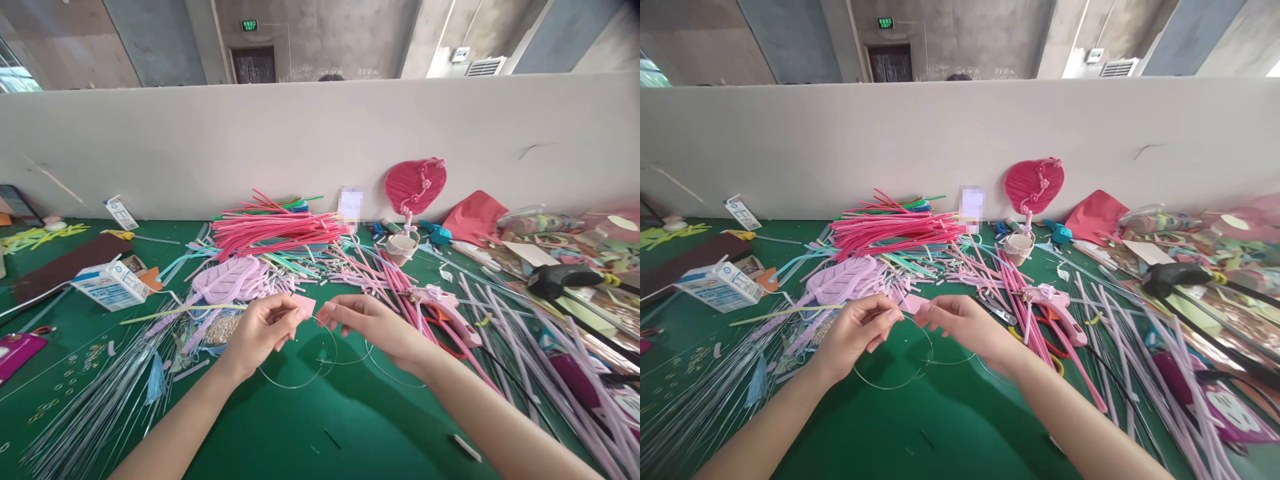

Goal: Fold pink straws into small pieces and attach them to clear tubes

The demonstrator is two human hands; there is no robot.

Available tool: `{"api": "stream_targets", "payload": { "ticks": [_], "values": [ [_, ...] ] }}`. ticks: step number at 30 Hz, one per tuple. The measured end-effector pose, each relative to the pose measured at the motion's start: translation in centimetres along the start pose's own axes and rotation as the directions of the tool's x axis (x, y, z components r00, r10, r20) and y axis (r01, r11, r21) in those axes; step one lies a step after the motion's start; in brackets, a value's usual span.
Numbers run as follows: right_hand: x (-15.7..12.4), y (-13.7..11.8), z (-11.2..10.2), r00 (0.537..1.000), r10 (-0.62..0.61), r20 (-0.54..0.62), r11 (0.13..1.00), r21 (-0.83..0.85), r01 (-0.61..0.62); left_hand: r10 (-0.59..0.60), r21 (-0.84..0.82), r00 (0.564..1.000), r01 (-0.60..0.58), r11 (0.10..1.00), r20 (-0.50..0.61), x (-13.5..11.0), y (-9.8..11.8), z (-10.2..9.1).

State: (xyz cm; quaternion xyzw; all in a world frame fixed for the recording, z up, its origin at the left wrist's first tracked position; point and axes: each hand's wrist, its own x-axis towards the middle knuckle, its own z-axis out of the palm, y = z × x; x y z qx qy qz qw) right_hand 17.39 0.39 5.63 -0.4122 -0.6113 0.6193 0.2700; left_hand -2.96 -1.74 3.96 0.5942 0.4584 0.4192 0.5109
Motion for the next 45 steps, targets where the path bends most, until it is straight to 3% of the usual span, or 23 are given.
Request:
{"api": "stream_targets", "payload": {
  "ticks": [3,5,11,19,28,35,40,45],
  "values": [
    [0.2,0.9,0.4,0.984,0.04,0.174,0.959,0.271,-0.086,0.012,-0.016,1.0,-0.012,1.0,0.028,-0.1,0.1,0.2],
    [0.4,1.3,0.8,0.973,0.049,0.227,0.905,0.401,-0.139,0.016,-0.015,0.999,-0.016,1.0,0.037,-0.2,0.1,0.2],
    [0.5,0.9,1.6,0.95,0.11,0.293,0.813,0.523,-0.255,0.031,0.007,0.996,-0.032,0.999,0.078,-0.3,0.2,0.1],
    [0.0,0.6,2.1,0.978,0.108,0.181,0.876,0.448,-0.179,0.078,0.141,0.994,-0.088,0.986,0.077,-0.5,0.6,0.4],
    [-0.5,0.7,2.6,0.971,0.167,0.173,0.797,0.556,-0.236,0.122,0.26,0.991,-0.132,0.956,0.054,-0.6,-0.2,0.5],
    [-0.3,1.2,2.5,0.985,0.124,0.122,0.828,0.534,-0.171,0.139,0.31,0.988,-0.153,0.938,0.068,-0.6,-0.3,0.5],
    [-0.4,0.9,2.1,0.997,0.062,0.04,0.911,0.406,-0.073,0.144,0.345,0.984,-0.171,0.923,0.103,-0.7,-0.2,0.4],
    [-0.5,0.2,2.1,0.994,0.008,-0.108,0.995,0.102,0.003,0.171,0.434,0.982,-0.188,0.881,0.078,-0.8,0.4,0.7]
  ]
}}
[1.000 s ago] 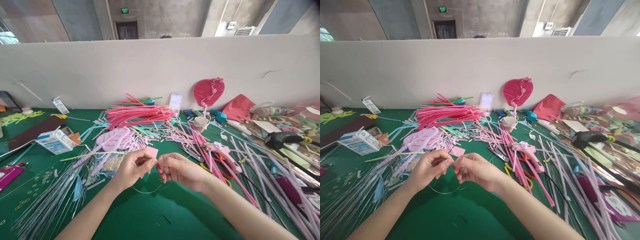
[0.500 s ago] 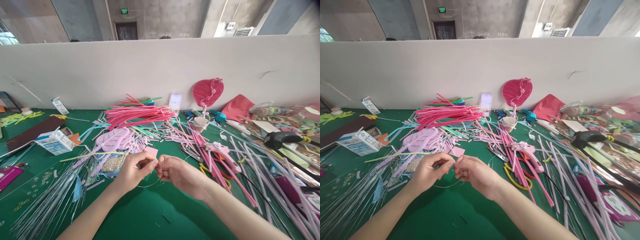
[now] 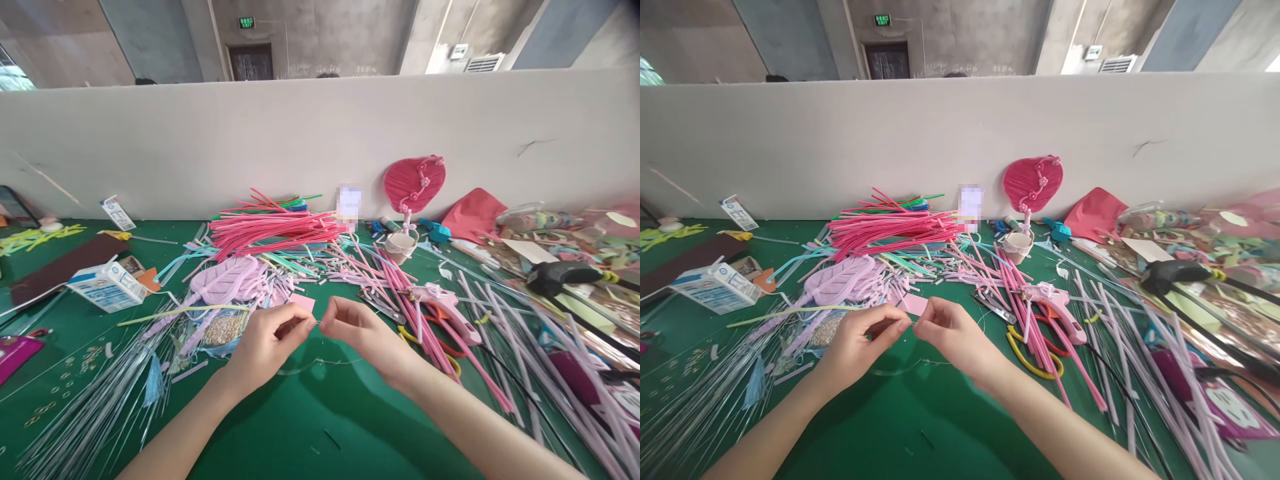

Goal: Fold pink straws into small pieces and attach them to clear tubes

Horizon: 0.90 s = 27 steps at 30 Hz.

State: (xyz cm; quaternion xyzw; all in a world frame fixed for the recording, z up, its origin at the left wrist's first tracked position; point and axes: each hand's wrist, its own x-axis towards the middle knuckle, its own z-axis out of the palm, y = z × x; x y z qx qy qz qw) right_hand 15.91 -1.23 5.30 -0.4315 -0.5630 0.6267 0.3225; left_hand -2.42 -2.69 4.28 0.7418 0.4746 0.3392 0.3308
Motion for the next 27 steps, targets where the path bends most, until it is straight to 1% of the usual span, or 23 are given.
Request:
{"api": "stream_targets", "payload": {
  "ticks": [3,6,8,11,14,16,18,20,23,25,27],
  "values": [
    [0.0,0.0,0.3,0.988,-0.132,-0.081,0.966,-0.236,0.109,0.006,0.075,0.999,-0.004,0.997,-0.031,0.0,0.2,0.2],
    [0.0,0.4,0.6,0.96,-0.254,-0.117,0.885,-0.427,0.182,0.064,0.197,0.994,-0.046,0.979,-0.084,0.0,-0.1,0.5],
    [0.1,0.7,0.8,0.941,-0.31,-0.135,0.835,-0.511,0.202,0.157,0.329,0.979,-0.106,0.938,-0.13,-0.1,-0.4,0.8],
    [0.2,1.0,1.1,0.926,-0.344,-0.158,0.805,-0.557,0.204,0.329,0.558,0.934,-0.198,0.806,-0.143,-0.3,-1.0,1.2],
    [0.0,0.7,1.1,0.927,-0.341,-0.158,0.812,-0.546,0.206,0.421,0.713,0.9,-0.224,0.664,-0.11,-0.4,-1.2,1.3],
    [0.0,0.2,0.8,0.943,-0.302,-0.141,0.843,-0.501,0.196,0.453,0.753,0.886,-0.23,0.616,-0.101,-0.5,-1.1,1.3],
    [0.1,-0.2,0.5,0.972,-0.212,-0.103,0.904,-0.399,0.155,0.48,0.759,0.872,-0.247,0.602,-0.097,-0.5,-1.1,1.3],
    [0.3,-0.4,0.0,0.993,-0.11,-0.047,0.963,-0.251,0.095,0.494,0.741,0.864,-0.269,0.615,-0.096,-0.5,-1.1,1.2],
    [0.6,-0.4,-0.6,1.0,-0.016,0.006,0.997,-0.076,0.017,0.499,0.685,0.86,-0.3,0.663,-0.106,-0.4,-1.4,1.2],
    [0.7,-0.3,-0.8,1.0,0.008,0.009,1.0,-0.027,-0.008,0.49,0.626,0.863,-0.316,0.713,-0.122,-0.3,-1.5,1.1],
    [0.7,-0.2,-0.7,1.0,0.005,-0.002,1.0,-0.009,-0.005,0.455,0.548,0.879,-0.314,0.775,-0.14,-0.2,-1.5,1.1]
  ]
}}
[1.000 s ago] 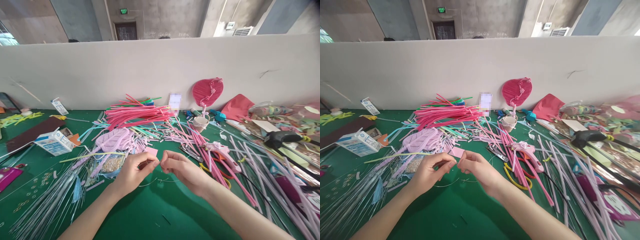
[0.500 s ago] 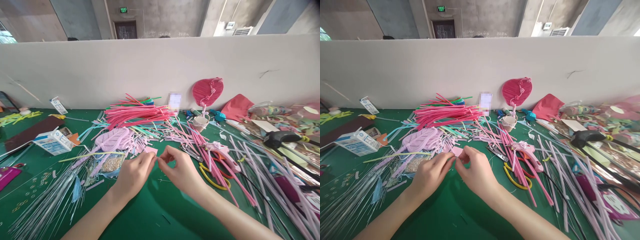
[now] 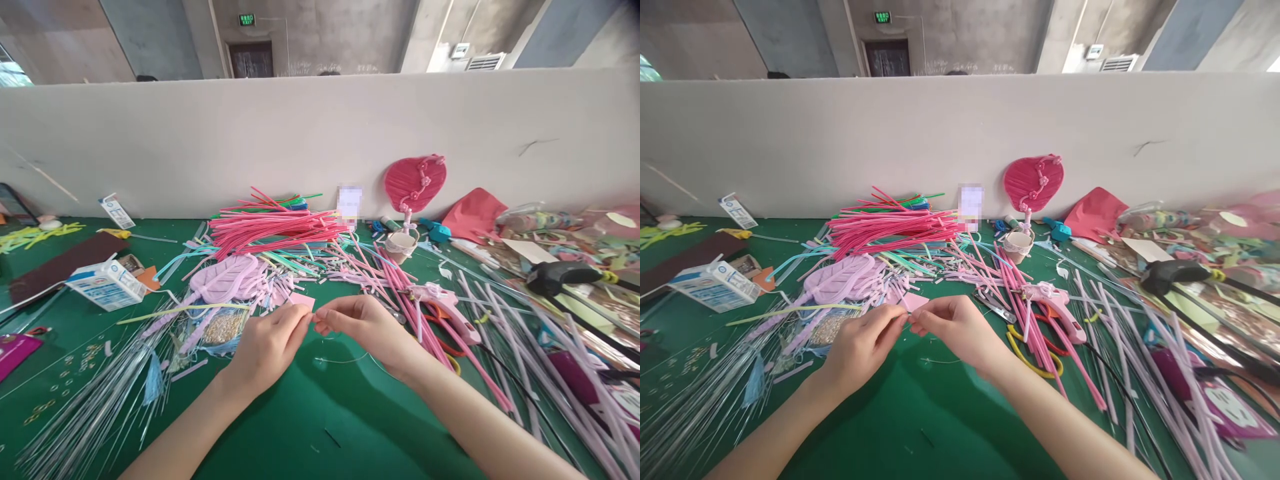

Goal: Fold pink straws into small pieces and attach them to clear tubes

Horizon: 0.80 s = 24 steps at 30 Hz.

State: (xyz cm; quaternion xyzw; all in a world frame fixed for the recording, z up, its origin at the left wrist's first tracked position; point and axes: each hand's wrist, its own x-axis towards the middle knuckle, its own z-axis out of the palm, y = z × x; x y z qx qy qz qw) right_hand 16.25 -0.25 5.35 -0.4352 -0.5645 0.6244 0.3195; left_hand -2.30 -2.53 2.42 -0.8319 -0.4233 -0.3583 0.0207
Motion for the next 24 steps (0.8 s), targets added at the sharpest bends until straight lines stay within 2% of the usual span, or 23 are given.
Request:
{"api": "stream_targets", "payload": {
  "ticks": [3,8,12,15,18,24],
  "values": [
    [0.1,0.3,0.3,1.0,-0.025,-0.014,1.0,0.006,0.025,-0.072,-0.111,0.996,0.078,0.991,0.052,0.2,0.1,-0.1],
    [0.1,0.9,0.9,0.993,-0.086,-0.075,0.994,-0.073,0.081,-0.131,-0.186,0.984,0.152,0.971,0.117,0.3,0.4,-0.3],
    [-0.2,1.0,1.3,0.967,-0.209,-0.145,0.96,-0.222,0.174,-0.25,-0.319,0.94,0.316,0.893,0.231,0.6,0.7,-0.8],
    [-0.4,1.0,1.4,0.956,-0.245,-0.159,0.942,-0.27,0.197,-0.324,-0.437,0.877,0.462,0.772,0.355,1.0,0.9,-1.4],
    [-0.5,0.9,1.5,0.953,-0.257,-0.161,0.943,-0.256,0.211,-0.365,-0.542,0.809,0.582,0.607,0.46,1.3,0.9,-1.9],
    [-0.4,1.1,1.7,0.948,-0.279,-0.152,0.947,-0.206,0.246,-0.374,-0.662,0.696,0.711,0.236,0.614,1.5,0.5,-1.7]
  ]
}}
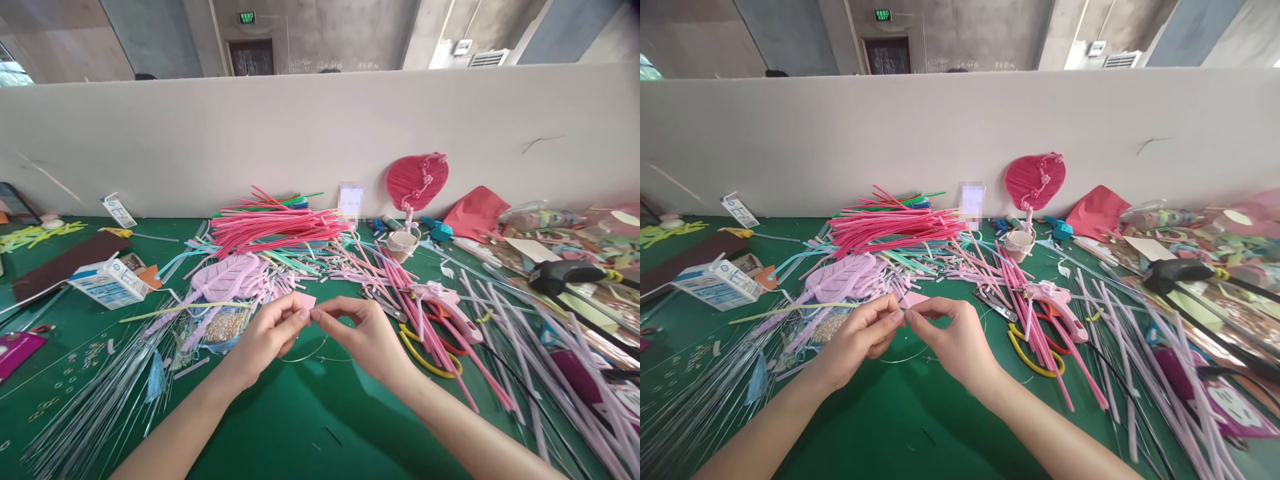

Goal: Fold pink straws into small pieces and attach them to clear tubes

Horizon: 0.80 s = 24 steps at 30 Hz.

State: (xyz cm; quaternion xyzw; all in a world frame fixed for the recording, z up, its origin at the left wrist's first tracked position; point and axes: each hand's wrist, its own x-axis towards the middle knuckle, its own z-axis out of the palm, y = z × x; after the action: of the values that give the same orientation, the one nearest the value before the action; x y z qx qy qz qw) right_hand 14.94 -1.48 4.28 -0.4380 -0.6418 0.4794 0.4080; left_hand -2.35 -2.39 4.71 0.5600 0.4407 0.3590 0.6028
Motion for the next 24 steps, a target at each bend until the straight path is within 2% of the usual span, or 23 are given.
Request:
{"api": "stream_targets", "payload": {
  "ticks": [3,5,9,14,20,24],
  "values": [
    [0.0,0.0,-0.1,1.0,0.001,0.002,1.0,0.0,-0.001,-0.081,-0.115,0.997,0.081,0.99,0.007,0.1,-0.1,-0.1],
    [0.1,-0.2,-0.3,0.999,0.03,0.036,0.999,0.02,-0.031,-0.08,-0.117,0.997,0.079,0.99,-0.008,0.1,-0.1,-0.1],
    [0.3,-0.4,-1.2,0.976,0.15,0.156,0.982,0.092,-0.166,-0.022,-0.043,0.999,0.02,0.999,-0.027,0.1,-0.1,-0.1],
    [0.6,-0.1,-2.1,0.952,0.254,0.169,0.948,0.154,-0.28,0.011,0.039,1.0,-0.01,0.999,-0.016,0.1,-0.3,0.0],
    [0.9,0.0,-2.2,0.867,0.336,0.367,0.833,0.314,-0.456,0.083,0.169,0.997,-0.081,0.982,-0.001,0.0,-0.5,0.2],
    [1.1,0.0,-2.2,0.866,0.347,0.36,0.836,0.3,-0.46,0.064,0.221,0.998,-0.061,0.973,-0.007,0.0,-0.5,0.3]
  ]
}}
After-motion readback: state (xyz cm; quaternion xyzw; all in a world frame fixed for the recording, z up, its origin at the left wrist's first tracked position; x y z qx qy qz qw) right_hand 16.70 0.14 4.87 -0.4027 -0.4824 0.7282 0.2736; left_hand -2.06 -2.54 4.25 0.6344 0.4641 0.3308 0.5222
